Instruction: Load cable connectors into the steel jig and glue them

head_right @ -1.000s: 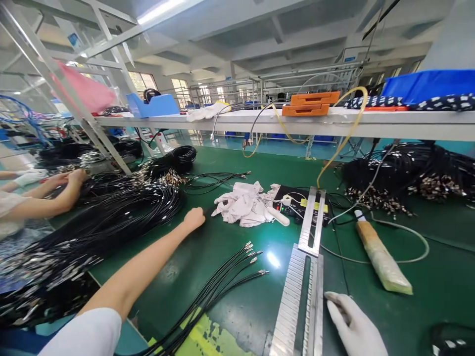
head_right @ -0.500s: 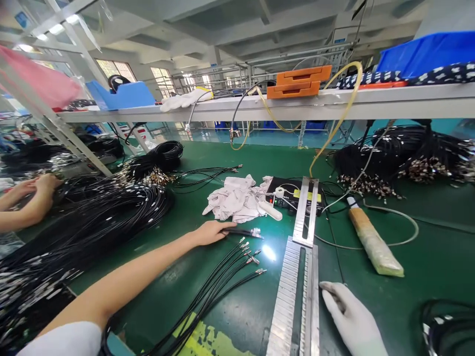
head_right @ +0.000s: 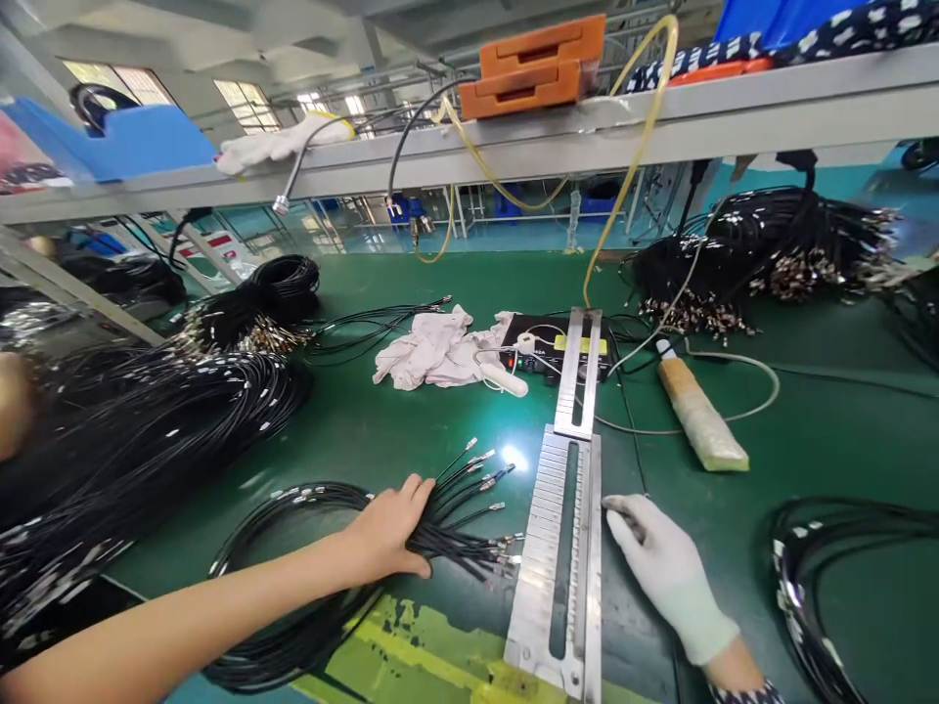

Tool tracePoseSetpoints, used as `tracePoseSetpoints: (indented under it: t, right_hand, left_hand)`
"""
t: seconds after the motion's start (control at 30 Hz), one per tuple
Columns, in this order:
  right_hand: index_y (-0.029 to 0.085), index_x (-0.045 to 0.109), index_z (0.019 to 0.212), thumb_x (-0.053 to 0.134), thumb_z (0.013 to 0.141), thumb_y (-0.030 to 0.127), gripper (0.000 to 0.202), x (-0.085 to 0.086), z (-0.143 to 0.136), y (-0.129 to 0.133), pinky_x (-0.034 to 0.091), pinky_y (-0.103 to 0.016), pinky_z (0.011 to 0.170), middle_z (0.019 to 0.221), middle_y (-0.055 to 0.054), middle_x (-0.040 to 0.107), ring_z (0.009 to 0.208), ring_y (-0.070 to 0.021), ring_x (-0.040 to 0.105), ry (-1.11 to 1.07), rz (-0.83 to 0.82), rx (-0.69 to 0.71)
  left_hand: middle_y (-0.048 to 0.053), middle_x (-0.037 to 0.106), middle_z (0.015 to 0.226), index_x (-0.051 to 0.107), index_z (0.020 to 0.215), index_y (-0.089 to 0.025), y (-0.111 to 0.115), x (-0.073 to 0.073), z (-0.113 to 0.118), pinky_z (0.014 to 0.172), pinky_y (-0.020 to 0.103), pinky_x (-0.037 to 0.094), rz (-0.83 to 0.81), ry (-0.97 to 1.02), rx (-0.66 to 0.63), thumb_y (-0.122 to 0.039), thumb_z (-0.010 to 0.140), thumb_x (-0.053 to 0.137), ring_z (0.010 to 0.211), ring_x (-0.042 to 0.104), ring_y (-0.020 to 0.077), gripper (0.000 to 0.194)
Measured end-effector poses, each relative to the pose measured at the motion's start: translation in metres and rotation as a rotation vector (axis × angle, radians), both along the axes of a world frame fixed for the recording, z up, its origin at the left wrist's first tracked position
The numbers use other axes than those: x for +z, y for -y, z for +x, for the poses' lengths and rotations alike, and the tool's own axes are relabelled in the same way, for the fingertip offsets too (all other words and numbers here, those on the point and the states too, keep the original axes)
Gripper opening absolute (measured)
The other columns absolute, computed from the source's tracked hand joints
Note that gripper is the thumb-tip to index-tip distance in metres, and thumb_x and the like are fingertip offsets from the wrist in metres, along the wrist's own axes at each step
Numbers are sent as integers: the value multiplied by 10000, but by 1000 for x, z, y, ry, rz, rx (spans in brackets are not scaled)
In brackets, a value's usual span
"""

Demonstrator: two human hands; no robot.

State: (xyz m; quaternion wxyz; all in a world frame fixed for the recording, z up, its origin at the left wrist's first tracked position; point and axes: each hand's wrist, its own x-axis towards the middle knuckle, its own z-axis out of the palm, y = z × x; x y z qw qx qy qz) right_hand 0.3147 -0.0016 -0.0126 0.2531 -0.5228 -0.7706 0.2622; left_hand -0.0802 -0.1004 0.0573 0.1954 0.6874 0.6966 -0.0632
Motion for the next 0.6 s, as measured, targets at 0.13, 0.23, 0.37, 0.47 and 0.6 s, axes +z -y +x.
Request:
tracePoseSetpoints:
  t: [0.13,0.23,0.37,0.47,0.6]
  right_hand:
    - [256,656,1061,472,932,531,356,-2,-3,1,574,-357,852,1096,-58,703,946,-223,686,-51,-58,9]
    - [224,565,1254,473,925,515,449,2,-23,-5,558,-392,887,1207,-100,653,994,-237,670,-47,11,-61]
    - [163,442,1428,657,800,484,737,12,-54,-18,428,-518,1034,1416,-175,516,1212,-362,528,200,145,-39]
    - [174,482,1414,617,842,438,645,12,-63,-17,425,-525,1020,1471,-187,459,1206,-365,518,212,133,-36]
    - [227,445,1444,495,927,393,546,3,-60,2,439,-552,993,1501,-171,420,1227,-365,498,181,135,-19]
  left_hand:
    - [75,681,1066,479,1262,-206,15,-6,14,793,318,477,-74,-19,-5,-132,765,549,982,680,265,507]
    - [57,690,1003,518,1089,-219,10,-10,11,755,321,468,-78,-106,-3,-66,710,524,977,683,280,409]
    - [111,638,1146,501,982,-199,7,-12,10,734,327,449,-43,-181,-32,2,668,470,987,677,286,375]
    - [75,675,991,472,1017,-220,11,1,10,724,314,433,-31,-156,-84,-16,681,466,949,680,277,393]
    - [34,685,891,458,1016,-247,19,34,24,677,290,409,-7,42,-203,-31,660,457,865,679,263,417]
